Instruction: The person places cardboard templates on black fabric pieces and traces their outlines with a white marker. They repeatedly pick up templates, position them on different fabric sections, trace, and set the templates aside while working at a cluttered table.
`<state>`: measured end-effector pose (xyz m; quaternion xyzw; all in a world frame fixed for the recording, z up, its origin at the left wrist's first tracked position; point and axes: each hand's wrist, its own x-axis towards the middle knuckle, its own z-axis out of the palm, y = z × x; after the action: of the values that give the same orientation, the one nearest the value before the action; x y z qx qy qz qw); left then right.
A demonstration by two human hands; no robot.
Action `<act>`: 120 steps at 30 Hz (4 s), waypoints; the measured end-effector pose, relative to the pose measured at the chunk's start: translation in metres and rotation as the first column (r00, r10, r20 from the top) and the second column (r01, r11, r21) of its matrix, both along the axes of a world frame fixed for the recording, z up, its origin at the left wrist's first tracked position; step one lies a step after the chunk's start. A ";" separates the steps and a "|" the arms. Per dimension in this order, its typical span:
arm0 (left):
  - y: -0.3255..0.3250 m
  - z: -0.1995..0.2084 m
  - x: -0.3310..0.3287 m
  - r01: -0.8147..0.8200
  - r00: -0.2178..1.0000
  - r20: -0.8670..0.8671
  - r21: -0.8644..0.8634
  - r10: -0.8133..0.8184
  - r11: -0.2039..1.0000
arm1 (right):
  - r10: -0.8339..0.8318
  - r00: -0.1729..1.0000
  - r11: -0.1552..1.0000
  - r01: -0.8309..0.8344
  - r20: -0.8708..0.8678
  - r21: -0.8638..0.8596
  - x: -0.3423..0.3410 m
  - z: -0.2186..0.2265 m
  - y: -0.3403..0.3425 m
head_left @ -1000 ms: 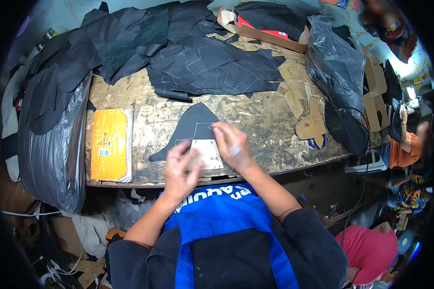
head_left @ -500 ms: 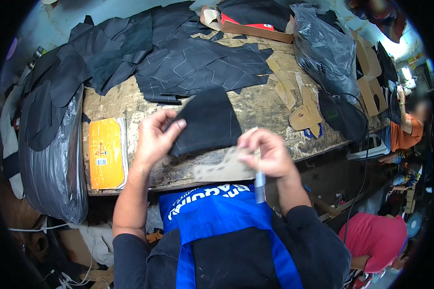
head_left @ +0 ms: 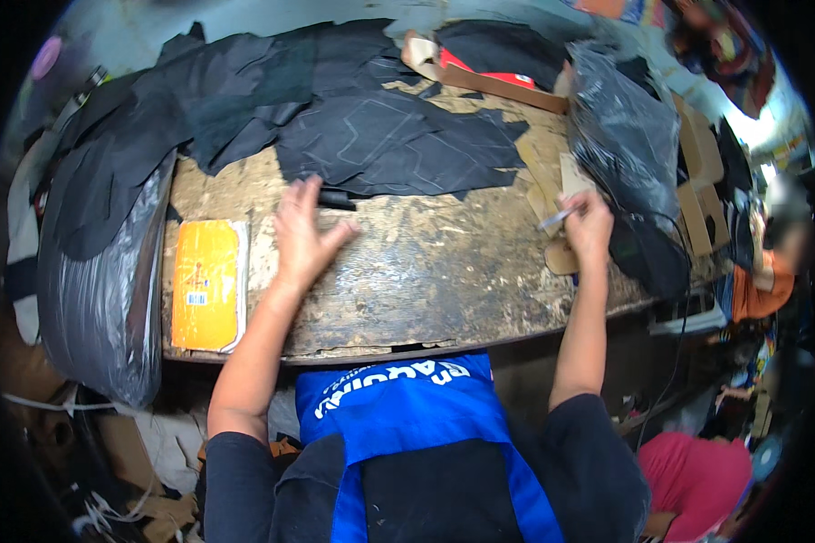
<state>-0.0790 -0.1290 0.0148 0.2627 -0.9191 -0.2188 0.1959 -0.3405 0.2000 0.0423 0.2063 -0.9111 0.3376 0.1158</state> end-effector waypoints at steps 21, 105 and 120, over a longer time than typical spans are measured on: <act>-0.206 0.038 0.071 -0.760 0.648 -0.402 -0.285 0.646 0.585 | -0.217 0.957 0.976 0.212 -0.191 -0.048 0.009 -0.076 -0.032; -0.026 0.004 0.133 0.275 0.849 -0.434 0.850 0.302 0.450 | 0.722 0.641 0.656 -0.754 -0.262 -0.034 0.100 -0.028 -0.218; -0.044 0.103 0.119 0.391 0.711 -0.680 0.594 0.178 0.703 | 0.920 0.390 0.350 -0.781 0.033 -0.517 0.074 0.114 -0.198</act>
<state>0.0401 -0.1734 0.1175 0.1560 -0.6350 -0.6448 0.3957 -0.2665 0.0017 0.1560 0.5679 -0.5710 0.5623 -0.1877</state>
